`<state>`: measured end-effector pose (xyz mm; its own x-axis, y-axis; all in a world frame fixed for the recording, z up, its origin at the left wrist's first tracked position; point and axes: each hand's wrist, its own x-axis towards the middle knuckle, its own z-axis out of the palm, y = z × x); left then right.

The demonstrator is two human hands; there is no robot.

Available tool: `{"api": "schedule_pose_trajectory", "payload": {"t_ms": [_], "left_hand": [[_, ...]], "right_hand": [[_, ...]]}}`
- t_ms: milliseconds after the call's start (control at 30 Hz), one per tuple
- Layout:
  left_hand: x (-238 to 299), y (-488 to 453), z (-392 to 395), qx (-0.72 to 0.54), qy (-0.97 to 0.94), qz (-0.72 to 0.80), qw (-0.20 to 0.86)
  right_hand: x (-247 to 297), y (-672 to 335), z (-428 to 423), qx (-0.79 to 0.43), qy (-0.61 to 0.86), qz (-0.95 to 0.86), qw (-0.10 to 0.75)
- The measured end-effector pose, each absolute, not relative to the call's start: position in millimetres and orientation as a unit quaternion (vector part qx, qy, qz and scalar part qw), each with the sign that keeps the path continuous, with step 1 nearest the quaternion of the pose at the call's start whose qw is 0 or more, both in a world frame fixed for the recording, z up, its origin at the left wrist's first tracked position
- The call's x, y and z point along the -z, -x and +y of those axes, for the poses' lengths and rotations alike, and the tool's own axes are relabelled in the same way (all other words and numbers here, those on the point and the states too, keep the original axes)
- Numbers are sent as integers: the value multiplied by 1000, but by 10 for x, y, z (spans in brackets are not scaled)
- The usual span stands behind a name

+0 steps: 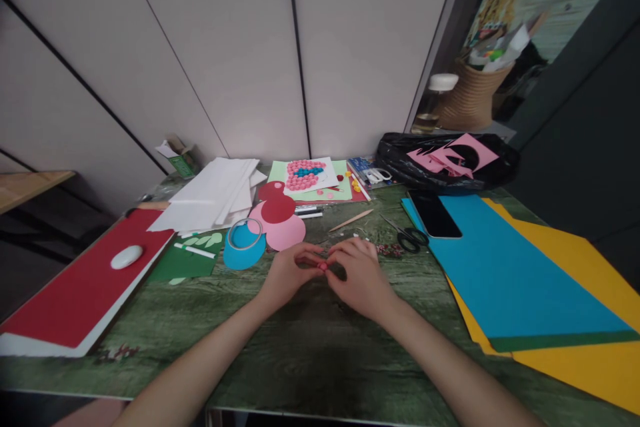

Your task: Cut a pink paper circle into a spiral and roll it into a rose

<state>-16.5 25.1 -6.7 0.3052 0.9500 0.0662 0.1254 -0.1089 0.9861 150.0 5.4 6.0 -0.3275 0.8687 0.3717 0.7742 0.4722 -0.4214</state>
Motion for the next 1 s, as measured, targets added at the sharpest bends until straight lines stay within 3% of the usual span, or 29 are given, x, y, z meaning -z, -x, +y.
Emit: {"api": "schedule_pose_trajectory", "payload": {"t_ms": [167, 600, 1000], "left_hand": [[87, 184, 234, -370, -703, 426, 433], [0, 178, 221, -480, -559, 388, 553], [-16, 141, 169, -502, -518, 379, 580]], "right_hand": [[-76, -1515, 64, -77, 474, -836, 266], [-119, -1506, 49, -68, 456, -796, 393], [-110, -1496, 3, -36, 469, -783, 407]]}}
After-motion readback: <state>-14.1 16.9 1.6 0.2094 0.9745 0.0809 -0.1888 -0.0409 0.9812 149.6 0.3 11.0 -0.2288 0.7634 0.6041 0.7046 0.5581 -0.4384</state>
